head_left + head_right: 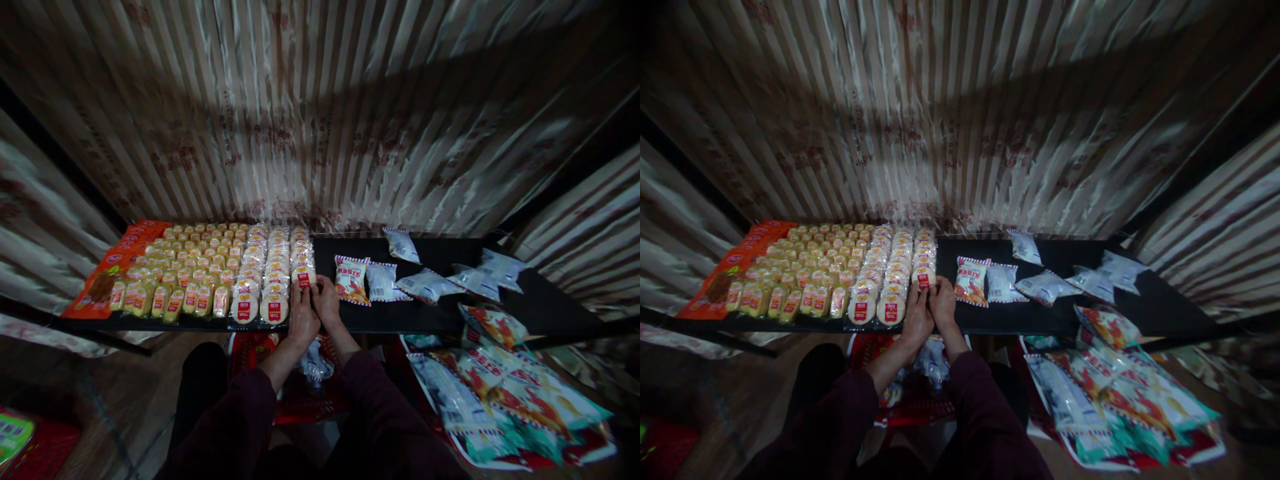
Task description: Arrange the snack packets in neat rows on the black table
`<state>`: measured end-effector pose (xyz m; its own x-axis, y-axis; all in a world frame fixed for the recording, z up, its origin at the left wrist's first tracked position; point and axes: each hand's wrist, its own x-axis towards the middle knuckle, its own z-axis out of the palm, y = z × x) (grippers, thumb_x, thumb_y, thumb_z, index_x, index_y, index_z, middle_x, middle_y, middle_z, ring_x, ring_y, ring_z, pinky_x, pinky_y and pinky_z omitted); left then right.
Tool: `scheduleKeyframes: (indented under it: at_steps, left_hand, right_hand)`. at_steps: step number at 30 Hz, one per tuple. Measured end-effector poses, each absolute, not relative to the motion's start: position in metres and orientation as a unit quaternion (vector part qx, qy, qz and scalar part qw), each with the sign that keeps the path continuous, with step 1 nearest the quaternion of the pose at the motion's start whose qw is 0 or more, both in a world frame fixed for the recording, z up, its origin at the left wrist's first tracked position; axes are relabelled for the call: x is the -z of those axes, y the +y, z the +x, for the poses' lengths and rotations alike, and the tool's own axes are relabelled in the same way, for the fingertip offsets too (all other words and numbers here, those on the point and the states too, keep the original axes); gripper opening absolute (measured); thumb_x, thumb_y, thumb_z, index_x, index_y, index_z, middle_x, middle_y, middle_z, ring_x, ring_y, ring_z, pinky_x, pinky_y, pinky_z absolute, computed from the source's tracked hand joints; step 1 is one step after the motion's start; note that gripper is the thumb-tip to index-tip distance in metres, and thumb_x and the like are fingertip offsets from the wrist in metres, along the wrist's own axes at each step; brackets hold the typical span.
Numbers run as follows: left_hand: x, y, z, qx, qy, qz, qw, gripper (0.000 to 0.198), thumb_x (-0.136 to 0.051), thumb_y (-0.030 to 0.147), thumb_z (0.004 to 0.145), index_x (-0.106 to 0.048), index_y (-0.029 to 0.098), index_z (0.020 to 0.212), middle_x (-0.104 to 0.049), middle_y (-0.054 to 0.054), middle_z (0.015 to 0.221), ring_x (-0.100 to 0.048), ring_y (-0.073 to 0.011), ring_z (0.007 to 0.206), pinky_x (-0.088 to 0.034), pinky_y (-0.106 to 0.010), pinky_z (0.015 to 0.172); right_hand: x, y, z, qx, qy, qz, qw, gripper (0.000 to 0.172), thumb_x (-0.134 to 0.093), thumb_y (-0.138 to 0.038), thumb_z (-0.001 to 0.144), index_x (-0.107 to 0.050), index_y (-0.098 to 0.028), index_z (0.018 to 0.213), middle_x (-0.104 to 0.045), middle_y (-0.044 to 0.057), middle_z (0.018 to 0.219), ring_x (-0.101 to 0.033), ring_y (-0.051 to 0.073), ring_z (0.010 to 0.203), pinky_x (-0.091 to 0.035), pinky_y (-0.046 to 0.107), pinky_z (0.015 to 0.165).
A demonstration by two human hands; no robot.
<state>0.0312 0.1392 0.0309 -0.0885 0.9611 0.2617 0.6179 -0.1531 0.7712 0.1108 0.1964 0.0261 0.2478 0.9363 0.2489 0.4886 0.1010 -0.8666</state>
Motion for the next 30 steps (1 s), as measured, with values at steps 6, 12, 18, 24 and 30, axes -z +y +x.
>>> scheduleKeyframes:
  at_steps: [6,12,18,24,30]
  left_hand:
    - [-0.030,0.140,0.030,-0.406,0.611,0.644,0.217,0.057,-0.049,0.011,0.078,-0.044,0.008,0.134,-0.029,-0.017,0.151,-0.018,-0.0308,0.142,-0.021,-0.048,0.117]
    - [-0.025,0.143,0.032,-0.393,0.616,0.647,0.217,0.053,-0.046,0.010,0.081,-0.044,0.008,0.134,-0.024,-0.019,0.152,-0.015,-0.0304,0.143,-0.021,-0.049,0.116]
    - [-0.018,0.145,0.033,-0.372,0.620,0.661,0.201,0.052,-0.042,0.010,0.084,-0.041,0.005,0.136,-0.021,-0.022,0.152,-0.012,-0.0293,0.143,-0.020,-0.047,0.116]
    - [-0.011,0.151,0.033,-0.361,0.624,0.668,0.185,0.053,-0.042,0.009,0.084,-0.039,0.009,0.137,-0.022,-0.019,0.153,-0.008,-0.0280,0.143,-0.022,-0.049,0.116]
    - [-0.009,0.152,0.032,-0.340,0.621,0.685,0.170,0.053,-0.041,0.011,0.086,-0.038,0.006,0.138,-0.021,-0.021,0.153,-0.004,-0.0299,0.142,-0.021,-0.049,0.116]
  right_hand:
    - [-0.028,0.193,0.109,-0.192,-0.595,-0.635,0.454,0.029,-0.048,-0.027,0.080,-0.059,-0.018,0.105,-0.069,0.010,0.092,-0.062,0.024,0.084,-0.047,0.038,0.079]
    - [-0.022,0.193,0.110,-0.144,-0.614,-0.657,0.412,0.028,-0.051,-0.023,0.078,-0.061,-0.020,0.104,-0.068,0.011,0.090,-0.059,0.025,0.082,-0.045,0.038,0.077]
    - [-0.015,0.198,0.113,-0.127,-0.642,-0.633,0.414,0.030,-0.045,-0.019,0.079,-0.060,-0.015,0.104,-0.065,0.012,0.095,-0.058,0.024,0.087,-0.045,0.040,0.084]
    - [-0.009,0.200,0.114,-0.106,-0.653,-0.631,0.405,0.029,-0.045,-0.019,0.080,-0.061,-0.012,0.103,-0.061,0.015,0.095,-0.056,0.025,0.088,-0.049,0.040,0.081]
    - [-0.012,0.196,0.114,-0.061,-0.657,-0.632,0.406,0.033,-0.043,-0.024,0.083,-0.060,-0.012,0.109,-0.058,0.018,0.111,-0.052,0.027,0.103,-0.043,0.045,0.094]
